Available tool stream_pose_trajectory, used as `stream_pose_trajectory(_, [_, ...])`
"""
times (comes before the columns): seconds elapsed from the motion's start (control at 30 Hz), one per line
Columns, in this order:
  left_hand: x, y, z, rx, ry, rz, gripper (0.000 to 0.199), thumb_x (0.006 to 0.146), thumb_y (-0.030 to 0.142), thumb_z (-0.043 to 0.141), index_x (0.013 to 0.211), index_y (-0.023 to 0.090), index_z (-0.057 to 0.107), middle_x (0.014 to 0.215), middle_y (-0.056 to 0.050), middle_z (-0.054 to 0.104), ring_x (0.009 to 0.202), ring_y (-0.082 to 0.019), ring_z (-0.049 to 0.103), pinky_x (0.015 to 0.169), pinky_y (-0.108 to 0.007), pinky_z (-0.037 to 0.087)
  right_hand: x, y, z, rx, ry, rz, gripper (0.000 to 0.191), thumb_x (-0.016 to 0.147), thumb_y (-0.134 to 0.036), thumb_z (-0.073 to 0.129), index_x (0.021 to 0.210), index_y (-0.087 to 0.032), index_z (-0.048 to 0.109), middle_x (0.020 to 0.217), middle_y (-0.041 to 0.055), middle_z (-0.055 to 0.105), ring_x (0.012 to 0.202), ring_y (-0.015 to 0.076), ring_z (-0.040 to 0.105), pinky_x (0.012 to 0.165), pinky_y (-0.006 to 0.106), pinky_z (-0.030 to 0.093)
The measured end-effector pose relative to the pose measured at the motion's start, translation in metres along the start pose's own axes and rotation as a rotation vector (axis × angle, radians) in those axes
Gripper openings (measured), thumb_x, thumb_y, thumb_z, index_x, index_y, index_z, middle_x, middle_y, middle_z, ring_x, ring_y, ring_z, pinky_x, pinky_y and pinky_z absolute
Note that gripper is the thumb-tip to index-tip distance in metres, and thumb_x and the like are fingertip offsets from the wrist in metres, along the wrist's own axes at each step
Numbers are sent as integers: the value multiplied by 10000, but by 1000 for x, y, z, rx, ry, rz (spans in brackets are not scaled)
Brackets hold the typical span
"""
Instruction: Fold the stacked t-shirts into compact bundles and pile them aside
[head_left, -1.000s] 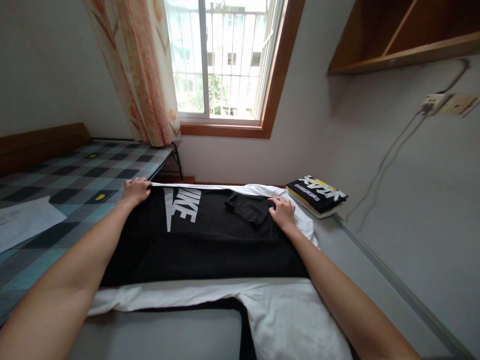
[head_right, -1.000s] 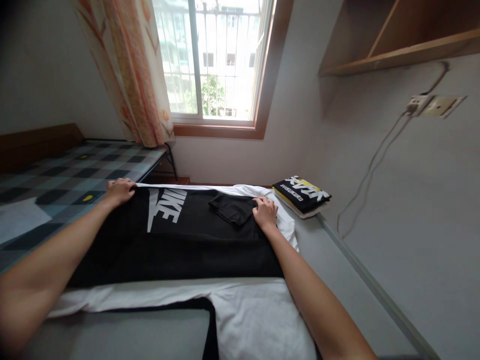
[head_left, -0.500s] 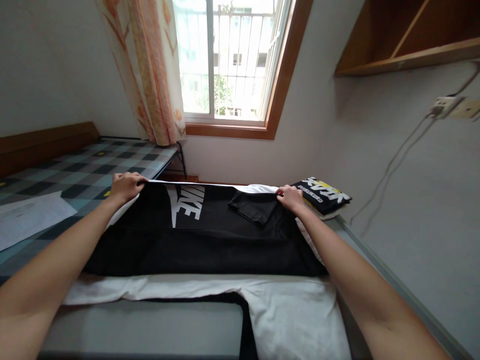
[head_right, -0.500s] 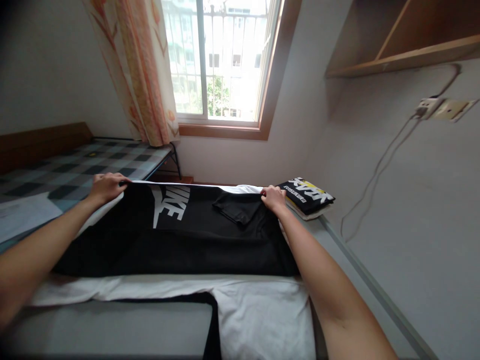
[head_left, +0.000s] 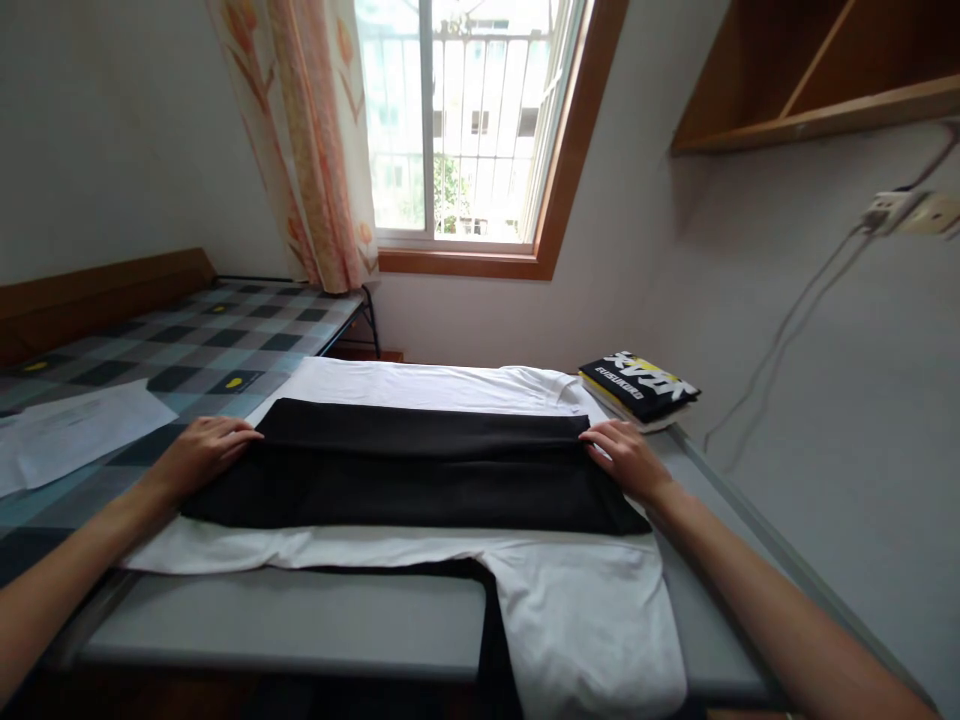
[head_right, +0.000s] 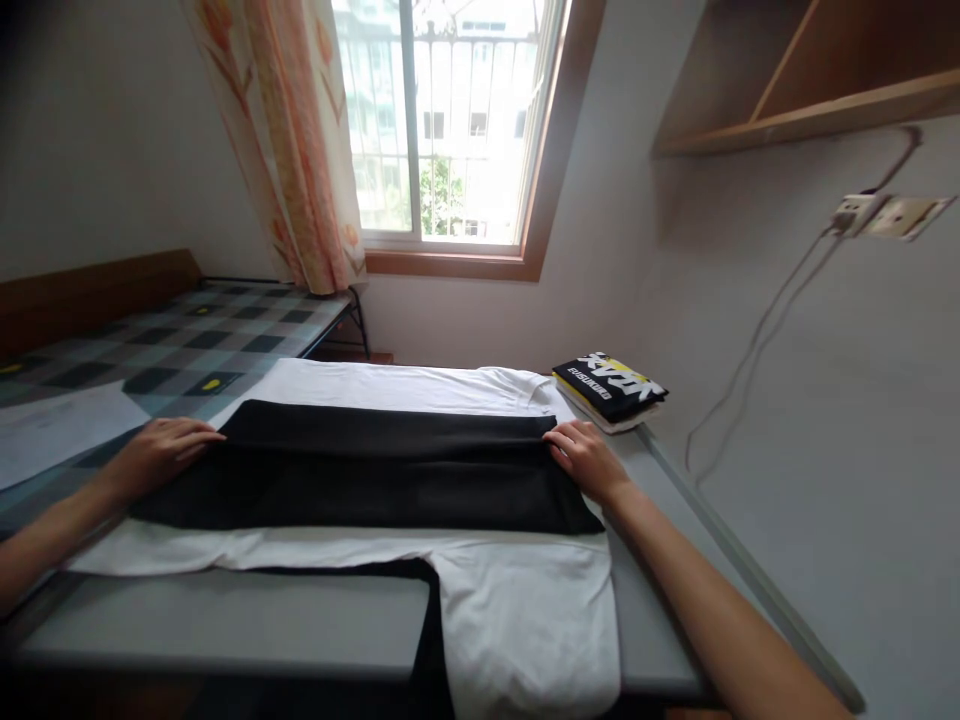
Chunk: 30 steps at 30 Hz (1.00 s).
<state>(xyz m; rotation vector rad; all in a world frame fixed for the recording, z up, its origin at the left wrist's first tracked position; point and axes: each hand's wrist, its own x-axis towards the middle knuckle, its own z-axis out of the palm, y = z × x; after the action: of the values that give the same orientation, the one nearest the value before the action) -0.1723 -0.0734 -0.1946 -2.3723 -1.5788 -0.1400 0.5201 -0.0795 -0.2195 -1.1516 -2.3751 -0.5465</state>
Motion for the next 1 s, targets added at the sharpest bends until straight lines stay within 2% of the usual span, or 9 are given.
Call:
stream_pose_trajectory(0.13, [6,-1,-14,31,40,-15,409,932,302,307,1024,227,699,1064,-43,710,983,-189,602,914,-323,395,13,2,-10,0,32,35,193,941,-242,492,936,-196,680,905,85,691,868,242,601,818,380,448])
stream_pose_trajectory(0.27, [4,-1,-25,46,94,-132,459,958,380,286,1086,207,692,1046,-66,701,920,-189,603,824,-287,399,13,-2,-20,-23,58,75,198,949,-263,494,923,-196,678,914,91,697,884,245,602,826,380,438])
stream_pose_trajectory(0.37, [-2,3,-22,19,23,-203,417,944,355,325,1068,242,707,1036,-40,702,902,-178,617,789,-264,392,4,-8,-21,-11,5,36,189,945,-230,498,916,-189,680,892,81,702,866,235,608,815,370,435])
stream_pose_trajectory(0.47, [-8,7,-17,-20,-76,-209,367,911,304,376,1036,267,720,1063,-19,702,931,-179,628,804,-263,390,-5,-13,-21,8,-49,-3,190,938,-197,498,908,-200,686,890,65,711,863,223,618,805,359,432])
stream_pose_trajectory(0.6, [-16,6,-16,-17,-7,-225,394,936,321,358,1082,224,710,1051,-49,705,948,-186,615,802,-253,395,-10,-15,-23,-20,1,57,175,933,-223,522,925,-210,696,914,73,711,884,233,613,832,383,430])
stream_pose_trajectory(0.77, [-27,15,-18,12,-56,-164,376,922,279,378,1063,249,725,1046,-36,707,932,-192,611,838,-277,385,-14,-17,-21,18,-66,0,188,924,-175,517,880,-213,696,913,62,709,876,217,617,817,365,447])
stream_pose_trajectory(0.93, [-31,22,-21,72,20,-178,401,945,291,344,1093,228,711,1047,-55,694,941,-214,603,855,-312,385,-15,-17,-18,-9,-25,67,186,929,-227,528,855,-219,699,911,70,709,880,230,618,815,381,442])
stream_pose_trajectory(1.0, [-31,20,-21,72,-15,-173,372,930,280,375,1075,234,714,1040,-51,695,939,-215,605,840,-312,391,-15,-16,-19,4,-30,69,183,923,-231,534,851,-221,702,900,65,713,875,230,621,809,382,443])
